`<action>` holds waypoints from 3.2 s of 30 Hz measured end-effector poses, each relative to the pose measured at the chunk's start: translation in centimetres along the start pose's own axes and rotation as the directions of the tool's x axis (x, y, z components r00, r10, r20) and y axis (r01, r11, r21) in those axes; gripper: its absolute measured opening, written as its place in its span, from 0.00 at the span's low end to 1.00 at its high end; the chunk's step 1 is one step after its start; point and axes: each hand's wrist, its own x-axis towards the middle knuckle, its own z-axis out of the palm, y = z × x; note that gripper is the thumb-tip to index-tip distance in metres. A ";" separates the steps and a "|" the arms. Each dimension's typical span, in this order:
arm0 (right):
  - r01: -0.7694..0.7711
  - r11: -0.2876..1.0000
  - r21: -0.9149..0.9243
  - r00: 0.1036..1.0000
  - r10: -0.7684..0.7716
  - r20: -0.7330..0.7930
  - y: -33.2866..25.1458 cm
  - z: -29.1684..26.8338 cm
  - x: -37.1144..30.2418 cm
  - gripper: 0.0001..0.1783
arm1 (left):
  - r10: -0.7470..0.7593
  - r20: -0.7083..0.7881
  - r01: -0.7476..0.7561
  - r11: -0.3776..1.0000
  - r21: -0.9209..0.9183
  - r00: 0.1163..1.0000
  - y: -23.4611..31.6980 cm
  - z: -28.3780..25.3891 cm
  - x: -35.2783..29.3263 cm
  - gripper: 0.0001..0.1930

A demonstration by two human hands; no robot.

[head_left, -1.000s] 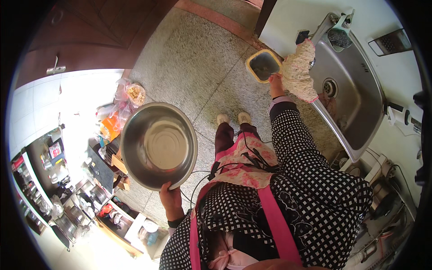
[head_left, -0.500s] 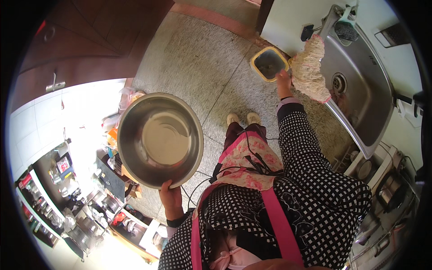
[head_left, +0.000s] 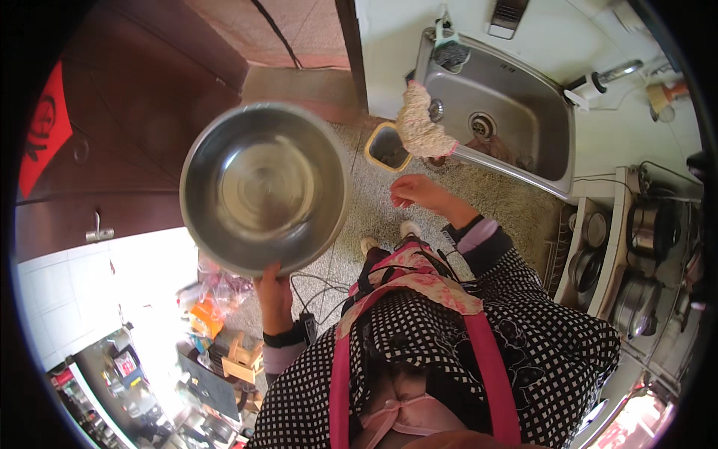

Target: The person washes a bunch of green onions under running water in a kitchen sink, then places them in a metal bowl. They walk to a storage area and scoop white powder from a bag into another metal bowl using a ladle.

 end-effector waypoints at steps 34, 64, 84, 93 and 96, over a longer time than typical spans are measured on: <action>0.094 0.995 0.043 0.975 -0.083 -0.207 -0.2 -1.7 -3.0 0.17 | 0.455 0.548 -0.711 0.481 0.513 0.702 -5.2 10.8 3.8 0.39; 0.571 0.757 -0.319 0.668 -0.653 -0.356 -1.7 -7.2 -11.9 0.24 | 0.135 0.761 -0.754 0.320 0.573 0.635 -10.6 10.8 -0.8 0.26; 0.472 0.301 -0.829 0.379 -0.918 -0.118 -0.7 -17.0 -14.4 0.24 | 0.206 0.779 -0.773 0.418 0.477 0.592 -11.9 15.4 -2.7 0.33; 0.444 0.592 -0.673 0.486 -0.790 -0.374 -5.6 -11.3 -13.5 0.19 | 0.216 0.558 -0.465 0.811 0.354 0.802 -12.0 12.6 -3.1 0.39; 0.312 0.602 -0.735 0.459 -0.773 -0.439 -5.2 -12.1 -13.6 0.20 | 0.021 0.408 -0.107 0.976 0.190 0.913 -12.0 9.9 -3.3 0.32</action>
